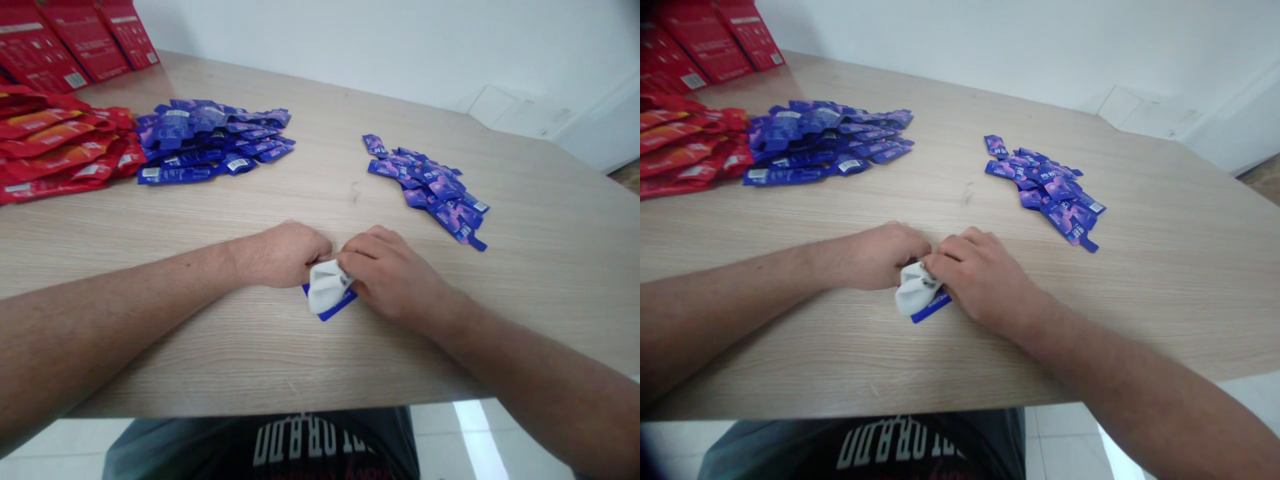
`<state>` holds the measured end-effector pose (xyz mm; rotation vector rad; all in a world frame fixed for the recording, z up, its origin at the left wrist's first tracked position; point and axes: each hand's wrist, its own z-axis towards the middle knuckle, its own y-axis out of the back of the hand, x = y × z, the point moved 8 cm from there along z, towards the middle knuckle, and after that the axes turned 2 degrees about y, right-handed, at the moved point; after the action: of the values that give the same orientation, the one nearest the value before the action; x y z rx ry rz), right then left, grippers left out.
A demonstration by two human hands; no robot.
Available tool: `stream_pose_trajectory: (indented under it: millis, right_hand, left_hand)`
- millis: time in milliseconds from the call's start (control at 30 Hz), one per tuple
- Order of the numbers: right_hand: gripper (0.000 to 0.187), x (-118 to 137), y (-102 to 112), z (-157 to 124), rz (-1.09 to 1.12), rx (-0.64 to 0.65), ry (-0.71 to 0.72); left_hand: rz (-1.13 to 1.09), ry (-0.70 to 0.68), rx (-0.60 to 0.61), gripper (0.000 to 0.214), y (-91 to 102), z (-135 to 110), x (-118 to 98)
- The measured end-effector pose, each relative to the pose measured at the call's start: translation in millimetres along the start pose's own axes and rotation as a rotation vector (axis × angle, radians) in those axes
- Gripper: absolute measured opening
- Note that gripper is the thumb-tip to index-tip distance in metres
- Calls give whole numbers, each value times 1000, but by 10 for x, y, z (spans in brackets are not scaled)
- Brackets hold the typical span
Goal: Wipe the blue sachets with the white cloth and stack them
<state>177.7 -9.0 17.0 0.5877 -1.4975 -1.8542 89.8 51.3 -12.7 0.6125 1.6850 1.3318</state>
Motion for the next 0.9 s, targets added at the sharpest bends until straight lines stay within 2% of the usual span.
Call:
stream_pose_trajectory:
  millis: [133, 300, 500, 667, 833, 900]
  right_hand:
    - [24, 254, -27, -6, 89, 55, 179]
    - [16, 36, 5, -21, 10, 59, 45]
    - [22, 180, -18, -25, 19, 109, 193]
    - [16, -90, 26, -28, -44, 42, 40]
    - [21, 94, -51, -37, 52, 84, 210]
    - [19, 7, -52, -32, 39, 62, 150]
  left_hand:
    - [-14, -16, 0, 20, 1, -14, -14]
    - [25, -2, -15, 21, -10, -8, -17]
    - [99, 67, -36, 24, -20, 18, 7]
    - [132, 158, -17, 26, -30, 32, 44]
    - [107, 129, -13, 26, -33, 30, 44]
    - [112, 117, -20, 24, -31, 27, 48]
